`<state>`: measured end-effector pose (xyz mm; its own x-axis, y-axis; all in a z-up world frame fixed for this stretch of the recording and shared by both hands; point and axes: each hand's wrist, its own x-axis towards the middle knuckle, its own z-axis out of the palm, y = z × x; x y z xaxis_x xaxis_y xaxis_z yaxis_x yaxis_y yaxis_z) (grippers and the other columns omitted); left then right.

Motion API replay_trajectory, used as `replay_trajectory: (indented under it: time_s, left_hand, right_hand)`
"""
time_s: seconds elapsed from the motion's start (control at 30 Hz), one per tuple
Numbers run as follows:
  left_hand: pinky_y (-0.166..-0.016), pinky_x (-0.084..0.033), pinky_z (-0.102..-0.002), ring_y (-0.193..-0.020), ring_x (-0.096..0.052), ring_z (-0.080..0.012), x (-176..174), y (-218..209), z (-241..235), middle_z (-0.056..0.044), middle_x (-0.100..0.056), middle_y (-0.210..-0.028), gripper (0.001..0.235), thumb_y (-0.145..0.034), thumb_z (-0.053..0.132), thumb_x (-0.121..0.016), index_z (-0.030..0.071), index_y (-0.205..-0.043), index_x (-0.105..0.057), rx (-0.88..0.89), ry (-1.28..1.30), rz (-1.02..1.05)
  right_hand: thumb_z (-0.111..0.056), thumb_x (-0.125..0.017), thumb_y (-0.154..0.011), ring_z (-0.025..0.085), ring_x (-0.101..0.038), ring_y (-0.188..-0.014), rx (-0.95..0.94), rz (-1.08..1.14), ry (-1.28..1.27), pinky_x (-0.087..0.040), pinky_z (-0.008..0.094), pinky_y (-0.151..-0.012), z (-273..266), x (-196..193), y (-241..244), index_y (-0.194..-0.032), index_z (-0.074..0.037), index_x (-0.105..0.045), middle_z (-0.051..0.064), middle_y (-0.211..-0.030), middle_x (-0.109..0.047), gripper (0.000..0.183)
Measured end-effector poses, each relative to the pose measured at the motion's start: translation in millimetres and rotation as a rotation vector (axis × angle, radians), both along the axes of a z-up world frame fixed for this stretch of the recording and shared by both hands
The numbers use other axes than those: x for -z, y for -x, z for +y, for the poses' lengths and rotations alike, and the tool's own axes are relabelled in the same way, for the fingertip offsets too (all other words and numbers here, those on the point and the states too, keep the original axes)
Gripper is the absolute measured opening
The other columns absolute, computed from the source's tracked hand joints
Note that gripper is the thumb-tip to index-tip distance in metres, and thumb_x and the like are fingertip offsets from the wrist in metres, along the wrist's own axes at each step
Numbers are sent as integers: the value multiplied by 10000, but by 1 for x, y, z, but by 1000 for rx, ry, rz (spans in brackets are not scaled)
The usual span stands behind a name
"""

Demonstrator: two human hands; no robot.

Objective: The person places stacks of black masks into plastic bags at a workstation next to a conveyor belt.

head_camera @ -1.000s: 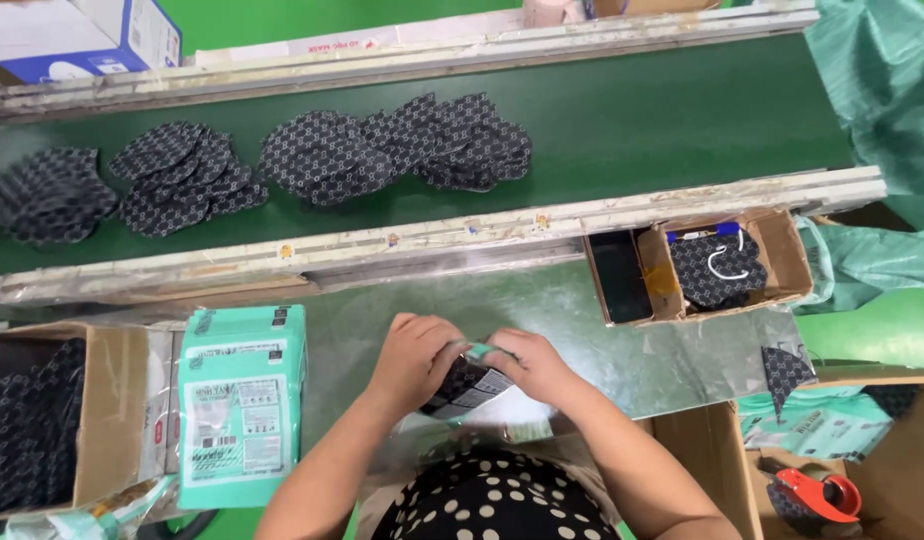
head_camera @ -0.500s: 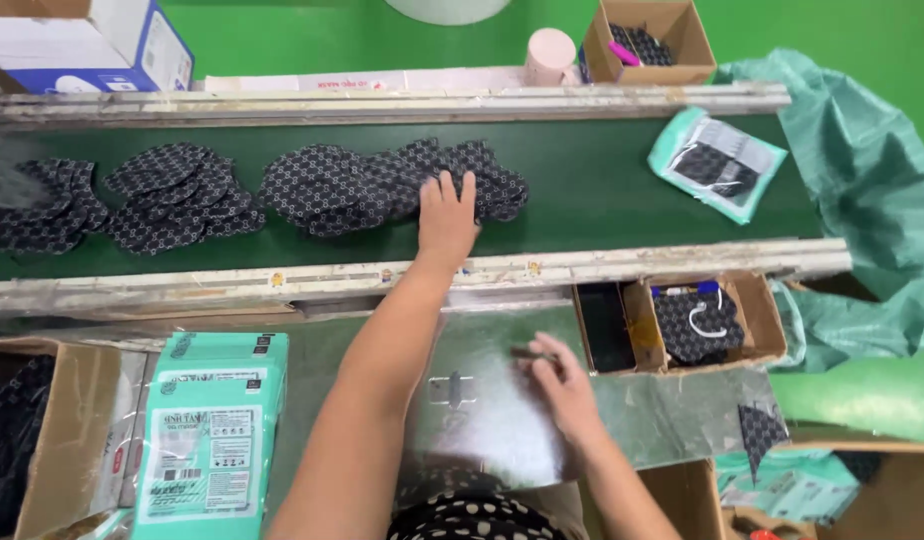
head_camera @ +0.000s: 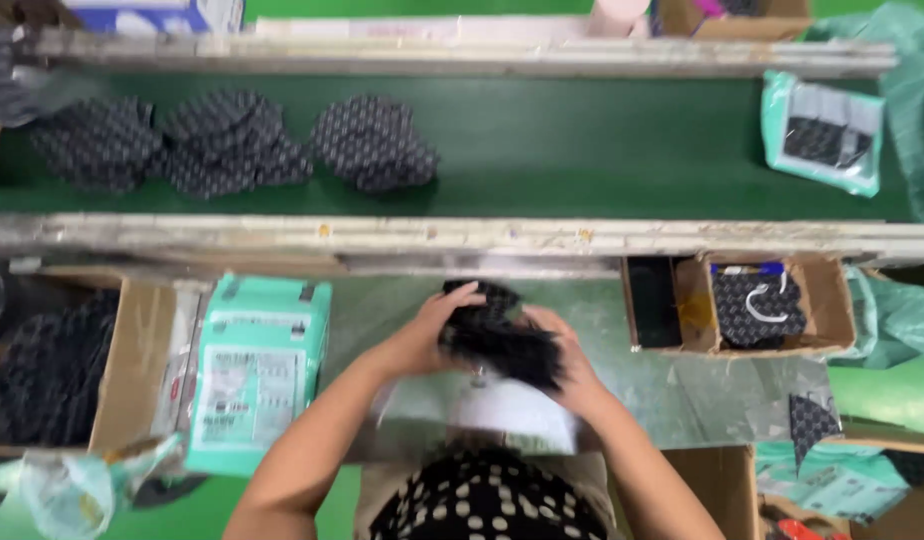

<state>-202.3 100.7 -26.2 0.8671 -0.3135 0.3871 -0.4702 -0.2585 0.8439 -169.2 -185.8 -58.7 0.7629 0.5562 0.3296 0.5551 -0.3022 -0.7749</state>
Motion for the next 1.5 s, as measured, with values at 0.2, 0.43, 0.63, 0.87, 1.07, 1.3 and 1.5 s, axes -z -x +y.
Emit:
replay_trajectory:
  time_s: [0.2, 0.43, 0.63, 0.87, 1.07, 1.3, 1.5]
  left_hand:
    - [-1127, -417, -456, -1356, -492, -359, 50, 19, -6, -95, -694, -1296, 612, -761, 198, -908, 162, -1310, -640, -164, -219, 282]
    - [-974, -495, -445, -1116, -617, -342, 20, 23, 27, -128, -720, -1151, 421, -854, 209, -813, 112, -1237, -668, -153, -366, 513]
    - [-1029, -519, -445, -1137, -684, -355, -46, -26, 84, -152, -730, -1199, 373, -871, -52, -594, 72, -1206, -699, -725, -278, -250]
    - [-1185, -212, -557, -1471, -283, -449, -81, -42, 58, -247, -320, -1580, 956, -723, 246, -833, 53, -1525, -350, -396, -424, -88]
    - [-1208, -162, -599, -1489, -349, -415, 48, 25, 3, -214, -385, -1584, 1210, -654, 334, -920, 64, -1609, -228, 8, -393, 253]
    - [-1105, -507, -412, -1218, -671, -319, 95, 50, 1, -98, -704, -1293, 835, -726, 134, -811, 146, -1496, -488, -225, -51, 414]
    - [-1103, -449, -451, -1259, -577, -397, 105, 52, 3, -124, -668, -1222, 512, -703, 20, -788, 139, -1163, -596, -389, -360, 164]
  right_hand:
    - [-120, -851, -751, 218, -658, -1136, 107, 323, -88, -522, 352, -992, 17, 62, 13, -1331, -36, -583, 98, -1253, -678, 644]
    - [41, -746, -854, 246, -691, -1023, 301, 761, -550, -566, 400, -928, -24, 62, 11, -1138, -18, -709, 90, -1092, -742, 293]
    - [114, -665, -800, 241, -684, -988, 426, 1047, -868, -569, 392, -881, -43, 89, 15, -1081, -37, -701, 83, -1034, -738, 321]
    - [16, -752, -820, 262, -701, -1026, 349, 650, -295, -552, 365, -919, -16, 36, 18, -1117, 20, -715, 142, -1094, -750, 299]
    - [-115, -865, -721, 328, -455, -1358, -41, 154, -126, -370, 402, -1134, 22, 48, 17, -1470, -22, -381, 221, -1477, -429, 896]
    - [-165, -869, -813, 278, -507, -1445, -89, 158, -202, -370, 404, -1250, 17, 134, 44, -1567, -166, -320, 128, -1537, -508, 933]
    - [-154, -885, -787, 324, -442, -1451, -135, 129, -114, -344, 427, -1209, 50, 78, 33, -1443, -127, -413, 206, -1483, -527, 809]
